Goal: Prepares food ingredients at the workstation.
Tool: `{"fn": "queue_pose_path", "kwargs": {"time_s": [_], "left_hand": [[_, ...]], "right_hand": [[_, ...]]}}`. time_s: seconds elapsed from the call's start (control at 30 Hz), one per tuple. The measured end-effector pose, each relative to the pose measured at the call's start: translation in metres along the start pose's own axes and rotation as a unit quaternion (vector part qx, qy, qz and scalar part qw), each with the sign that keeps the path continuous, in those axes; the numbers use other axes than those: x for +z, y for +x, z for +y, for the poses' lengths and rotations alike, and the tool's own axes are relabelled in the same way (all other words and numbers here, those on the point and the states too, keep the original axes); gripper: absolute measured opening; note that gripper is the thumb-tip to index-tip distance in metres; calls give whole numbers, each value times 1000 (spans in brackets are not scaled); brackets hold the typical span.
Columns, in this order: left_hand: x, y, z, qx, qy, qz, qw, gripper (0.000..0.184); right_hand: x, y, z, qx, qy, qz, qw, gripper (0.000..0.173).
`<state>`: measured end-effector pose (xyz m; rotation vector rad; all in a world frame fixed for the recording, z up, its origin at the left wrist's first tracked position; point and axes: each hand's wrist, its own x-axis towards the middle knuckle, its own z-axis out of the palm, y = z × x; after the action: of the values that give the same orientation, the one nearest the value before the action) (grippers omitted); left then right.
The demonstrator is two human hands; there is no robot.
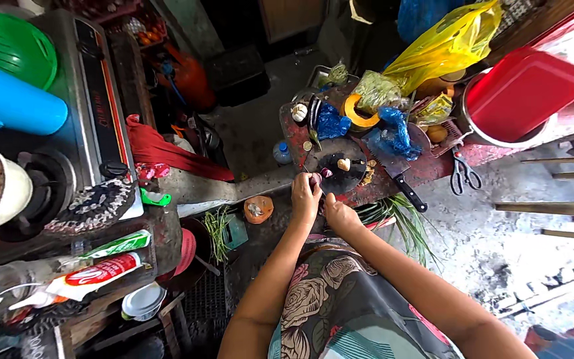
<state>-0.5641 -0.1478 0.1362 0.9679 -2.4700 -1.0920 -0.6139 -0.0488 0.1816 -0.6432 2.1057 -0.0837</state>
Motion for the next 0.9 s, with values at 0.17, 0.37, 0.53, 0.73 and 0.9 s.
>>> {"fn": "queue_pose_path", "kwargs": {"time_s": [0.17, 0.37, 0.53, 0.73, 0.9], "left_hand": [[-7, 8, -9, 12, -48, -28, 998, 43], [-9, 4, -6, 7, 3, -62, 998, 47], [-6, 1, -7, 16, 1, -27, 1000, 37], [-20, -8, 1, 89, -48, 78, 992, 33], [-35, 13, 17, 52, -123, 76, 988, 47]], "right_hand": [[-15, 18, 29, -120, 142, -13, 982, 44], [-7, 6, 27, -77, 93, 21, 992, 44], [-15, -2, 23, -47, 33, 22, 998, 44], [-15, 4, 25, -58, 26, 20, 998, 44], [-23, -4, 30, -77, 58, 53, 994, 43]]}}
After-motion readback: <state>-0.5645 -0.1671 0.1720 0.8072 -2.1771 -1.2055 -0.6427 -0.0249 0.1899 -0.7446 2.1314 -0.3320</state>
